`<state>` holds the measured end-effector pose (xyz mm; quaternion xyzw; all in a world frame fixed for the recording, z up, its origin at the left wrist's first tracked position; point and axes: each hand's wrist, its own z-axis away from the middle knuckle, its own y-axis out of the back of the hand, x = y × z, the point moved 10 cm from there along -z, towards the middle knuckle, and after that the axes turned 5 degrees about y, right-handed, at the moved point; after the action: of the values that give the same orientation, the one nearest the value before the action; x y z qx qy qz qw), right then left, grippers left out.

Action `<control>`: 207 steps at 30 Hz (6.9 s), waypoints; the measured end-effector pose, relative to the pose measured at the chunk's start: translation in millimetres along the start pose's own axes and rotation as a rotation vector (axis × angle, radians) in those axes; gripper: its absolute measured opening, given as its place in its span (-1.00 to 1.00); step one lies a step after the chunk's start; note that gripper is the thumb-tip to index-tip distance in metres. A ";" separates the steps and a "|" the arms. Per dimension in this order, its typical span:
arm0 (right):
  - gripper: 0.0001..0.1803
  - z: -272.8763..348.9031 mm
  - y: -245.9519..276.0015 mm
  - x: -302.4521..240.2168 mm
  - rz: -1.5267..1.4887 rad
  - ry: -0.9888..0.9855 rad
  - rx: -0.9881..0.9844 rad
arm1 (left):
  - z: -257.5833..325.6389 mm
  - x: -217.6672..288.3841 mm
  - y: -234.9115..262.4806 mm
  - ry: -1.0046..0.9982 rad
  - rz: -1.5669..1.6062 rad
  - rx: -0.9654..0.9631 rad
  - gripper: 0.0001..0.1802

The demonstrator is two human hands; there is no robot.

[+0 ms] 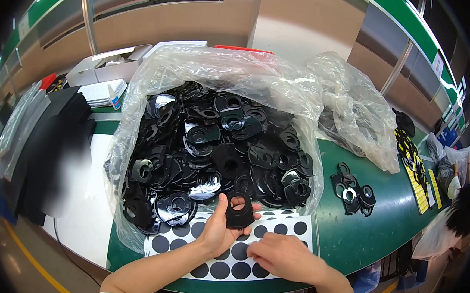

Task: The person applies small circular adhesive pads to black plastic components by hand, one by one, on an assembly line.

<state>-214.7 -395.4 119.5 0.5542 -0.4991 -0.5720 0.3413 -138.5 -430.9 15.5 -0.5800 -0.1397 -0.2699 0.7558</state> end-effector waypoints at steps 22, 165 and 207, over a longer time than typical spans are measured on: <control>-0.74 3.7 2.0 81.7 -1.277 -0.244 0.736 | 7.9 -15.8 -4.4 0.051 -0.214 -0.097 -0.22; -0.86 200.4 131.1 195.7 0.459 -1.045 1.025 | 85.3 128.0 -29.8 -0.347 -2.285 0.549 -0.56; -0.66 11.8 -31.0 21.5 -0.246 -0.145 -0.204 | -2.0 -17.8 -2.4 0.191 -0.033 -0.129 -0.29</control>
<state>-224.5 -405.0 82.5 0.5308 -0.3903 -0.6956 0.2865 -154.5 -428.8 7.5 -0.5966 -0.0588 -0.3449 0.7223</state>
